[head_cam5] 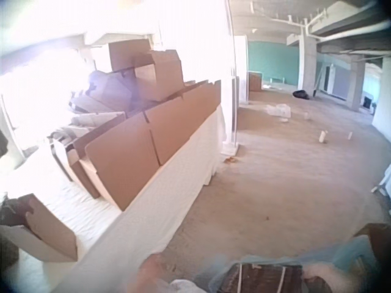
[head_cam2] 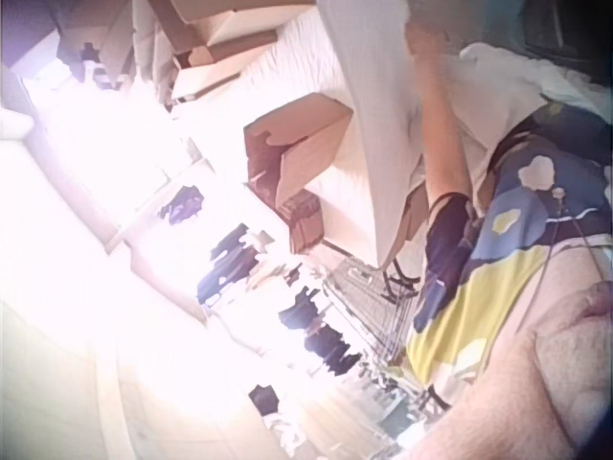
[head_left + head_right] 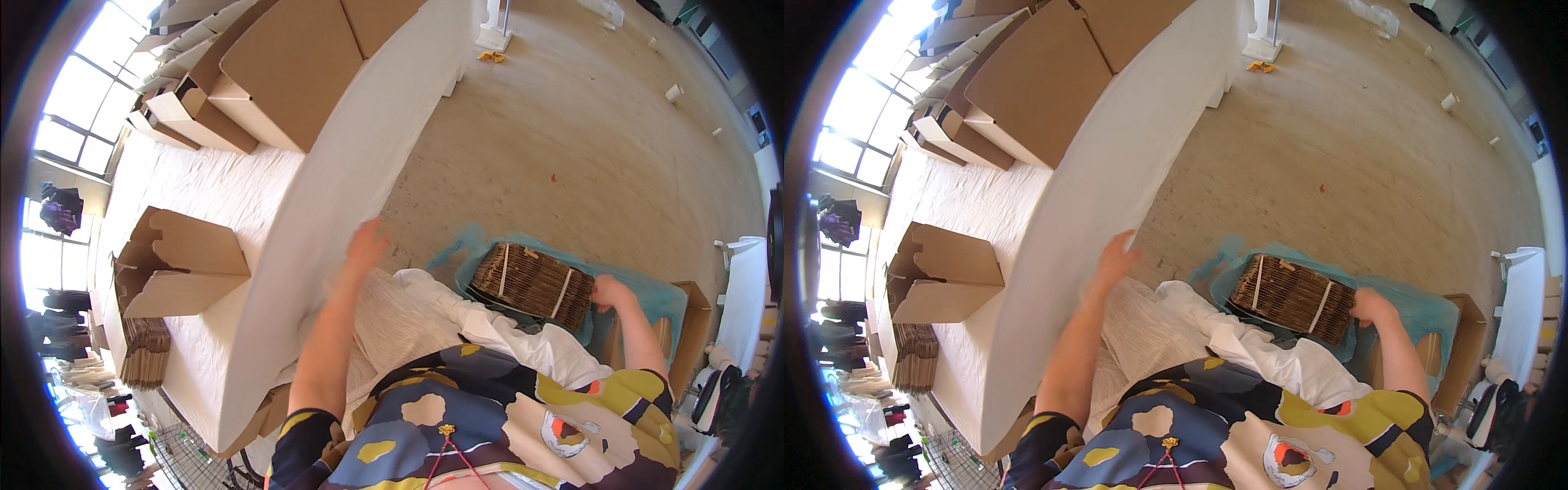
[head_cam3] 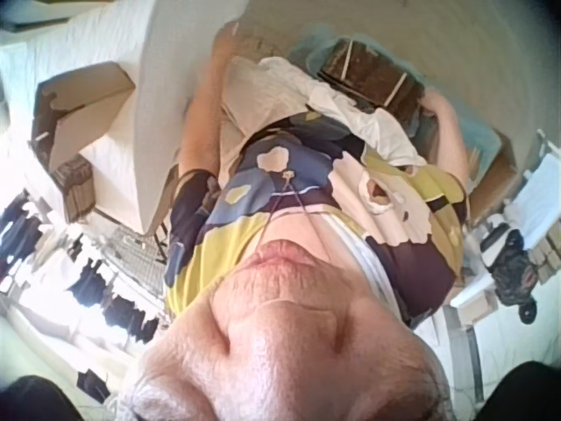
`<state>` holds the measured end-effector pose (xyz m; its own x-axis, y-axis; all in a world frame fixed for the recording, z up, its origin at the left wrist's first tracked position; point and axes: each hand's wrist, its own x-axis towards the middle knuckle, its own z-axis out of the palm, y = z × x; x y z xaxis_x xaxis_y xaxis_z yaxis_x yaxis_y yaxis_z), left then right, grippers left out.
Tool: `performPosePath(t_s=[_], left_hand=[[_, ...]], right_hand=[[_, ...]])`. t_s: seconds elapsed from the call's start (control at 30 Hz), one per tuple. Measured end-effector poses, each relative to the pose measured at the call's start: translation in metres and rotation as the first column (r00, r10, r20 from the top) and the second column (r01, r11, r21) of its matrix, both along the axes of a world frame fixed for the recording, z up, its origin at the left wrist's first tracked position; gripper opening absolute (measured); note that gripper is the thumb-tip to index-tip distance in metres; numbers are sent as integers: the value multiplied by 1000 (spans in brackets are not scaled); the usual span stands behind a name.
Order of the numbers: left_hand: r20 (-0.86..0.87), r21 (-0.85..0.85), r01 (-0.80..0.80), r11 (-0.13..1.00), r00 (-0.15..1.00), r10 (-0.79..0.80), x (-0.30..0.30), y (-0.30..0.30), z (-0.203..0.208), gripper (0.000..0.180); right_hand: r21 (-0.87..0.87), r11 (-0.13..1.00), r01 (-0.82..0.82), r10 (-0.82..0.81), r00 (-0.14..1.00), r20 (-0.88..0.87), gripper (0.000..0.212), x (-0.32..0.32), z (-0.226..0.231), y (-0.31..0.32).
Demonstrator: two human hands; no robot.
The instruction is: The person folds a cardboard box by hand, secures its flaps, and kemudian stacks it onto a table alongside several other pre-assembled boxes.
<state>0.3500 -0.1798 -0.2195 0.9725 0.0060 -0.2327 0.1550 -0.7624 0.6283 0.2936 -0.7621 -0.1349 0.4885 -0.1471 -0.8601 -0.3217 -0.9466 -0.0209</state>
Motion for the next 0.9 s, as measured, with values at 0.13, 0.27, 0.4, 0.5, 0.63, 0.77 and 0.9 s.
performPosePath(t_s=[0.13, 0.27, 0.4, 0.5, 0.63, 0.77, 0.9], left_hand=[[-137, 208, -255, 944, 948, 286, -2, 137, -39, 81], [-51, 242, -308, 920, 943, 329, -12, 166, -48, 97], [78, 314, -512, 800, 853, 516, -12, 156, -25, 98], [117, 299, -570, 765, 818, 563, -3, 137, 3, 96], [98, 275, -390, 879, 921, 378, -28, 192, -44, 88], [-16, 94, -86, 992, 996, 88, -32, 147, -8, 75], [95, -101, 93, 991, 992, -83, -70, 83, 108, 54]], right_hand=[[-43, 980, -194, 198, 952, 235, 32, 28, 6, 6], [-76, 977, -199, 213, 921, 326, 38, 23, -3, 6], [-67, 983, -170, 183, 927, 327, 40, 18, 18, 25], [-24, 987, -160, 158, 921, 356, 39, 13, 13, 18], [-29, 961, -275, 267, 894, 360, 32, 31, 2, 26], [31, 928, -372, 308, 809, 501, 25, 29, -3, 38], [155, 891, -428, 249, 744, 621, 32, 40, 37, 97]])
